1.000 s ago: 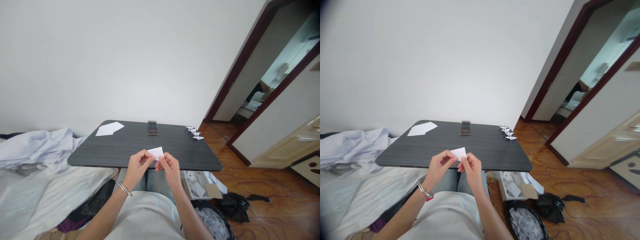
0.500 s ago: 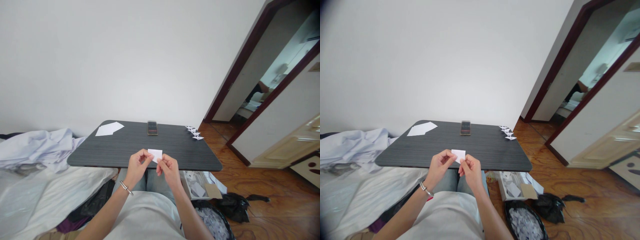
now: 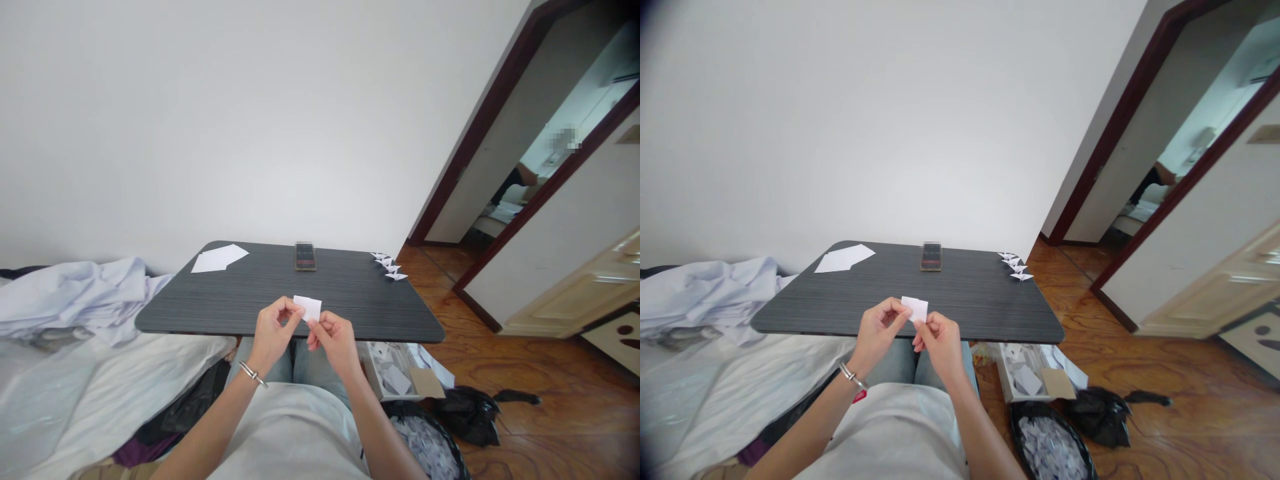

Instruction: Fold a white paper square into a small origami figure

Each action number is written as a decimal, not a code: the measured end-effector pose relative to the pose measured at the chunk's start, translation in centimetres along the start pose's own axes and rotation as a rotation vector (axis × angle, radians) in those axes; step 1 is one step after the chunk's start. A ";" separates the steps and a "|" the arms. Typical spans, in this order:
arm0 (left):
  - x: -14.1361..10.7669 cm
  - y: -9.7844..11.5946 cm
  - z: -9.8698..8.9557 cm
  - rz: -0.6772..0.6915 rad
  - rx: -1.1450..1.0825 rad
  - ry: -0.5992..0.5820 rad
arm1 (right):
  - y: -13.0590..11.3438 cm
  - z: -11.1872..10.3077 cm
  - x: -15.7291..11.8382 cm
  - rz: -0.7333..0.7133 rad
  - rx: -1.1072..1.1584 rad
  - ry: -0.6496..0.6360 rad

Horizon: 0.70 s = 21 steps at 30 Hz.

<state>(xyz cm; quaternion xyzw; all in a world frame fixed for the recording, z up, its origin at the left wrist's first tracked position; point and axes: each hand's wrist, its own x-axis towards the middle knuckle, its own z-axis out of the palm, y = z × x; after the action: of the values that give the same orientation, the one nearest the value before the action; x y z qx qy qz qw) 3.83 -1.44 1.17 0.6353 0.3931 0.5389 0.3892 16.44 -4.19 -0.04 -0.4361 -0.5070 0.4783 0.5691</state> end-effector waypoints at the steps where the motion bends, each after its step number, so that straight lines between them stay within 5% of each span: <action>1: 0.0 0.0 0.0 0.000 0.003 0.001 | 0.1 0.0 0.0 0.000 -0.004 0.004; 21: 0.2 -0.5 0.2 -0.081 -0.038 -0.012 | 0.5 -0.1 0.2 0.001 -0.036 -0.003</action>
<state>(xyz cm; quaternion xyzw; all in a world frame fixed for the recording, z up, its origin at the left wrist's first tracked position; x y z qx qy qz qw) 3.97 -1.05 0.76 0.6144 0.4058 0.5263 0.4252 16.52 -3.87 -0.53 -0.4458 -0.5162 0.4701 0.5602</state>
